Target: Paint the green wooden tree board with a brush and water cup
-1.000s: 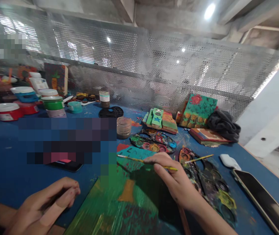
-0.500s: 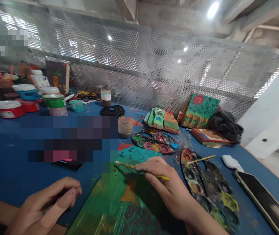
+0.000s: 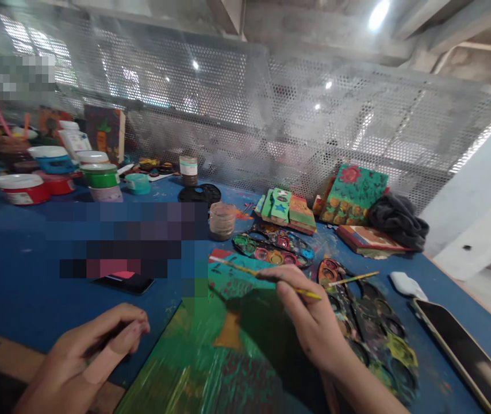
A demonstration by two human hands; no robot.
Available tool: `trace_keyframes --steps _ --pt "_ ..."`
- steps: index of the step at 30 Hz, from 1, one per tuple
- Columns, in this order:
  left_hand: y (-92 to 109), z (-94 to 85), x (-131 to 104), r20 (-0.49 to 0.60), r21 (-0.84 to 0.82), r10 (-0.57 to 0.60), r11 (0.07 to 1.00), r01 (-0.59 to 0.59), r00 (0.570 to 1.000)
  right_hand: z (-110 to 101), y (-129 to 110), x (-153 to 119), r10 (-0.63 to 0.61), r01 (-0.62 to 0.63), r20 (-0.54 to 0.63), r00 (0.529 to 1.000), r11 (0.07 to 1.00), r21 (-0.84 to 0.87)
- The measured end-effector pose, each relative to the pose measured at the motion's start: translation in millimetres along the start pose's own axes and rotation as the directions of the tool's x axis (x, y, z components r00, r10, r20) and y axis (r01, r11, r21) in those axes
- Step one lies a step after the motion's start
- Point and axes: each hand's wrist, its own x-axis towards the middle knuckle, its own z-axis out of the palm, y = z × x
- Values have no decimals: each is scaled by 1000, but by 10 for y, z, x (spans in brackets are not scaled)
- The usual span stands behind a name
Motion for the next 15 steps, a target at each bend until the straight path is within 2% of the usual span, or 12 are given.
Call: trace_keyframes --steps 4,8,12,15 --pt "45 -15 19 3 2 -26 1000 26 1000 -103 116 69 61 -64 -259 964 998 -3" --pt "128 -16 36 13 -45 -46 998 46 999 -186 98 416 66 -60 -398 915 998 27" --pt "152 -15 29 32 -66 -44 997 46 999 -86 -21 1078 32 -37 -363 931 999 -5" --pt "140 -21 13 46 -63 -36 997 39 998 145 -101 1577 27 -56 -211 977 990 -131"
